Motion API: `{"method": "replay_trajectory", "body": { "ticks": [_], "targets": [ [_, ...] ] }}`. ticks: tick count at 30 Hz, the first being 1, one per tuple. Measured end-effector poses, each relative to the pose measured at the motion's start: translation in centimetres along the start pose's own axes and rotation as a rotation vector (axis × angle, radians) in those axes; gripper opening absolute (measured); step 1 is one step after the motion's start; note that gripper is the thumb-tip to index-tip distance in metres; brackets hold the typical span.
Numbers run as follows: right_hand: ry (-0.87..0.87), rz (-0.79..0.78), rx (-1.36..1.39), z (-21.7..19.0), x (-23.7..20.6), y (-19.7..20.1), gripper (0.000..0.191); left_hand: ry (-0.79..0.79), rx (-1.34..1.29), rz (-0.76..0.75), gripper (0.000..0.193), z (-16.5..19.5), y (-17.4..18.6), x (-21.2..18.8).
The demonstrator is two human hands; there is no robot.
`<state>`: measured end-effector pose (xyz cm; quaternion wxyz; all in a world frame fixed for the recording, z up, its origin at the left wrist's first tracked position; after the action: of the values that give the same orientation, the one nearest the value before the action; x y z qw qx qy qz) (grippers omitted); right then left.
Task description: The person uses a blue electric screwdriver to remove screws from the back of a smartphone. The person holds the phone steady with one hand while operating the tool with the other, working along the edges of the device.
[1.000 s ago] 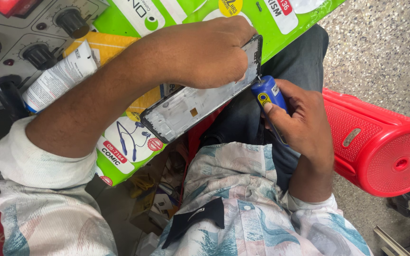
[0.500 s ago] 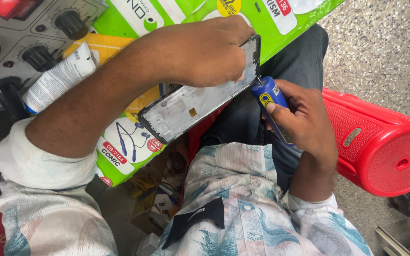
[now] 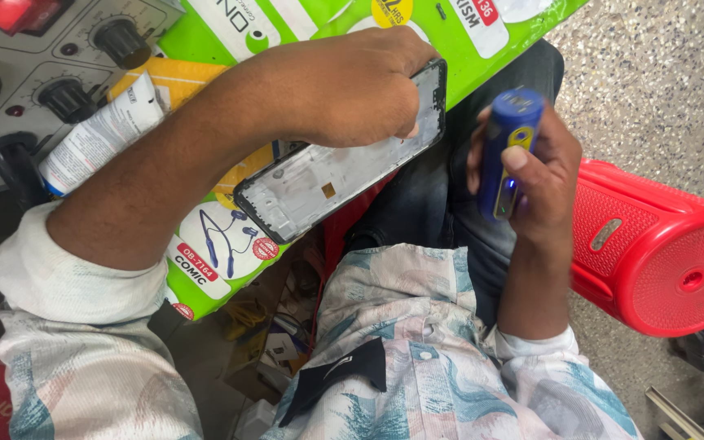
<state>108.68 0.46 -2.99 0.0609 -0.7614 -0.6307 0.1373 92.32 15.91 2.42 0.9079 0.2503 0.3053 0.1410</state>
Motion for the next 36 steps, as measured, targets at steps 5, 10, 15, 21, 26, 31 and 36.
{"method": "replay_trajectory", "body": {
  "ticks": [5,10,15,21,26,31,36],
  "targets": [
    [0.248,0.159,-0.336,0.8,-0.3,-0.9,0.051,-0.115,0.017,0.050,0.047,-0.1,-0.1,0.2],
    [0.313,0.223,-0.453,1.2,-0.8,-2.7,0.049,-0.229,0.116,0.032,0.040,-0.4,-0.8,0.3],
    [0.406,0.269,-0.584,0.2,-1.2,-4.0,0.041,-0.490,0.388,0.070,0.031,0.0,-1.5,-0.1],
    [0.740,0.243,-0.951,-1.3,-1.9,-5.8,0.040,-0.363,0.211,0.111,0.040,-0.7,-1.4,0.1],
    [0.609,0.269,-0.742,0.1,-1.6,-4.5,0.042,-0.321,0.202,0.090,0.038,-0.8,-1.2,-0.1],
    [0.409,0.294,-0.506,0.6,-1.1,-1.6,0.036,-0.312,0.212,0.085,0.038,-0.6,-1.0,-0.3],
    [0.334,0.356,-0.167,0.4,-0.4,0.3,0.030,-0.352,0.281,0.065,0.035,-0.2,-1.0,-0.5]
  ]
}}
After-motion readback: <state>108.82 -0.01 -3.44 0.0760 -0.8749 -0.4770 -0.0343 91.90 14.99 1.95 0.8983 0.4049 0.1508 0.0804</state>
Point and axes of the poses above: each hand's wrist, its own x-axis towards the middle knuckle, its own y-axis out of the back of the hand, z = x × y, the point moved 5 cm from there along x, towards the middle knuckle
